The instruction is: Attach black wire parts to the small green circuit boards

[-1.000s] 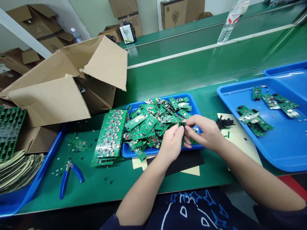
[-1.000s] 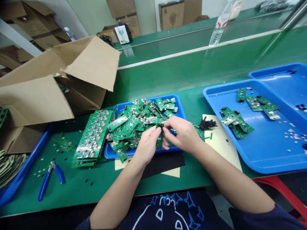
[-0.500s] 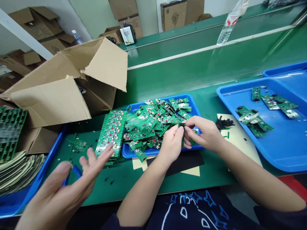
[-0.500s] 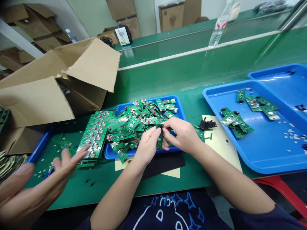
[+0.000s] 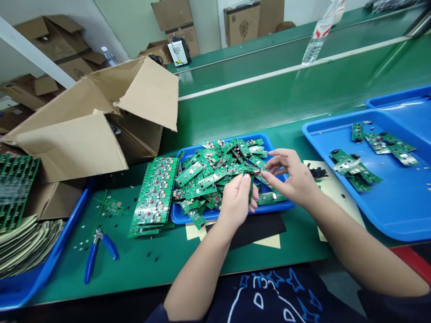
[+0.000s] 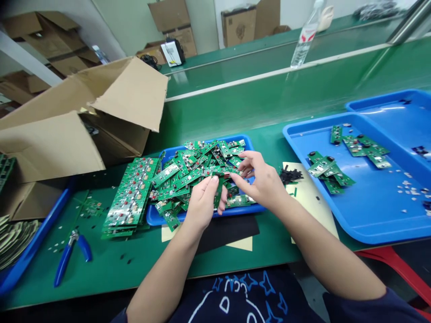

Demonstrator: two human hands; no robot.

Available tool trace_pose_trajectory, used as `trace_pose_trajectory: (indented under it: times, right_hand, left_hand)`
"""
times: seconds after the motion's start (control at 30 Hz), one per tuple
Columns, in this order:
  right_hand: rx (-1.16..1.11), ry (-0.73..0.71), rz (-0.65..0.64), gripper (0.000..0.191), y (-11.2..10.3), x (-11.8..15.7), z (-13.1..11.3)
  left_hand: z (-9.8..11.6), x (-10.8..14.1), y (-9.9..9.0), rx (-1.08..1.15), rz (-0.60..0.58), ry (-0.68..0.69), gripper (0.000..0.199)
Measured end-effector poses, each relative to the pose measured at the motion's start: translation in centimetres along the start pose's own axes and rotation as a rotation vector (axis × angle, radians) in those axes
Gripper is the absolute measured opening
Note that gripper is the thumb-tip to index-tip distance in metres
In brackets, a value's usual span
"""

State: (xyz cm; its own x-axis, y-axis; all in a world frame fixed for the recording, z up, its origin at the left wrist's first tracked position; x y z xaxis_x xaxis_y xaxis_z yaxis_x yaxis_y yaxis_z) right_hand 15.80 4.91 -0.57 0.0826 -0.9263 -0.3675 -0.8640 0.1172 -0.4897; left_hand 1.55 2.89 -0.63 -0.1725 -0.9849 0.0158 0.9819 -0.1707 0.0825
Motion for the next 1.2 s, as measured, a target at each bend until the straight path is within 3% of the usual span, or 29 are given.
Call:
trace_pose_trajectory:
  times: [0.1,0.2,0.37,0.5,0.63,0.77,0.87,0.93,1.07,1.2]
  right_hand:
    - [-0.013,-0.094,-0.065,0.02,0.1,-0.1,-0.3]
    - [0.041,-0.194,-0.035,0.003,0.1,0.0,-0.9]
    - [0.041,-0.24,0.018,0.006,-0.5,-0.2,-1.5]
    - [0.057,-0.268,0.059,0.007,-0.7,-0.1,-1.6]
    - [0.019,-0.263,0.049,0.015,-0.3,0.1,-1.4]
    - [-0.08,-0.165,0.075,0.047,-0.6,0.1,-1.0]
    - [-0.091,-0.112,0.17,0.029,-1.4,-0.1,-1.1]
    - [-0.056,-0.142,0.162,0.012,-1.5,-0.1,-1.4]
    - [0.004,-0.244,0.074,0.006,-0.7,0.1,-2.2]
    - [0.015,-0.278,0.083,0.003,-0.3,0.3,-2.5]
  left_hand:
    - [-0.1,-0.1,0.0,0.043,0.0,-0.002,0.037]
    - [-0.4,-0.1,0.1,0.078,-0.02,-0.017,0.035]
    - [-0.7,-0.1,0.2,0.03,-0.066,-0.025,0.033]
    - [-0.6,0.0,0.5,-0.077,-0.184,-0.049,0.034]
    - [-0.5,0.3,0.9,-0.151,-0.264,-0.037,0.038]
    - [-0.6,0.4,1.2,-0.159,-0.283,-0.009,0.036]
    - [-0.5,0.2,0.7,-0.123,-0.164,0.04,0.034]
    - [-0.5,0.1,0.4,-0.118,-0.119,0.064,0.035]
    - [-0.5,0.0,0.4,-0.174,-0.181,0.116,0.034]
    - [-0.6,-0.1,0.3,-0.343,-0.227,0.221,0.035]
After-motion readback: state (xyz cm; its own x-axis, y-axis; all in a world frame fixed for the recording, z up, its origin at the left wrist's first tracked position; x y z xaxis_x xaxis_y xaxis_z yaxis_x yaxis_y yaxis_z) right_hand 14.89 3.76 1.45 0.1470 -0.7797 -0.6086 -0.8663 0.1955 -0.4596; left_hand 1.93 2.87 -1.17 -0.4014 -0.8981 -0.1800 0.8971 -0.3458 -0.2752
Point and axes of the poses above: each hand's wrist, its own x-axis away from the middle knuckle, its own y-axis out of the palm, z = x × y, the point moved 4 cm from there along -x, towards the middle knuckle, and after that the axes turned 8 degrees about y, right-handed, at the moved point
